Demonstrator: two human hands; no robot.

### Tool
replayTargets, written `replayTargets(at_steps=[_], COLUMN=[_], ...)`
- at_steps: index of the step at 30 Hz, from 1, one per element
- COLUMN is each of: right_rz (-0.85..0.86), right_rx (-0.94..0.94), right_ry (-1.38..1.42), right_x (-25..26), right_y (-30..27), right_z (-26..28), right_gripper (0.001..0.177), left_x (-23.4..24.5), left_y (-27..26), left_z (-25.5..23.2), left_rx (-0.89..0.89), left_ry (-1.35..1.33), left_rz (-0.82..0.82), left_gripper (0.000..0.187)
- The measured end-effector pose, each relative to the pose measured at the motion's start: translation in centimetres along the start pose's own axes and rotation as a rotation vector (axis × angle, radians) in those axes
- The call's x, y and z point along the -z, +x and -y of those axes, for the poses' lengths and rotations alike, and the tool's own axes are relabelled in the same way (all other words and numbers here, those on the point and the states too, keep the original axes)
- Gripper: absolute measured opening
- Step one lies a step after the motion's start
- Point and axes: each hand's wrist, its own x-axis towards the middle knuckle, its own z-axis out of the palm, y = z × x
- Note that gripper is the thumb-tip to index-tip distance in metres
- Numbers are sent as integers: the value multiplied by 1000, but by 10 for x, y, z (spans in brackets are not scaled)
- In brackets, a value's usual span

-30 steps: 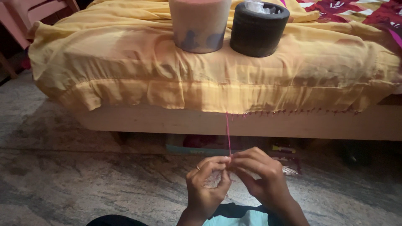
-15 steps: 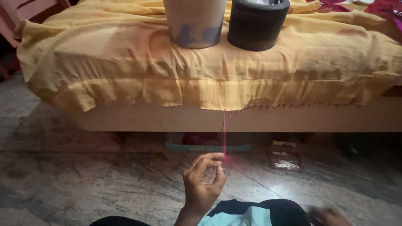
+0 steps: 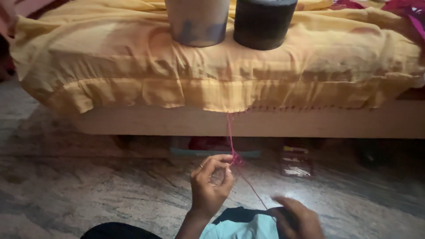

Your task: Knotting and cutting thread to create decorative tassels or fringe on a garment.

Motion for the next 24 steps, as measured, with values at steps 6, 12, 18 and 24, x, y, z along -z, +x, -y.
replayTargets(at_steps=[6,12,18,24], right_rz=[-58,-199,-164,-115], right_rx=[-133,-64,-162,-219], right_ry=[806,403,348,318], right_x=[-66,-84,-76,-68], right_y=[32,8,5,16], right_z=[75,71,70,81], right_gripper=[23,23,30,37], left_x=[1,2,-4,-3], left_y=[1,2,-2,-3], left_z=[1,11,23,26], left_rx=[65,66,149,132], left_ry=[40,-69,-132,-145], left_rz=[0,2,-4,-19], left_gripper=[9,8,8,8])
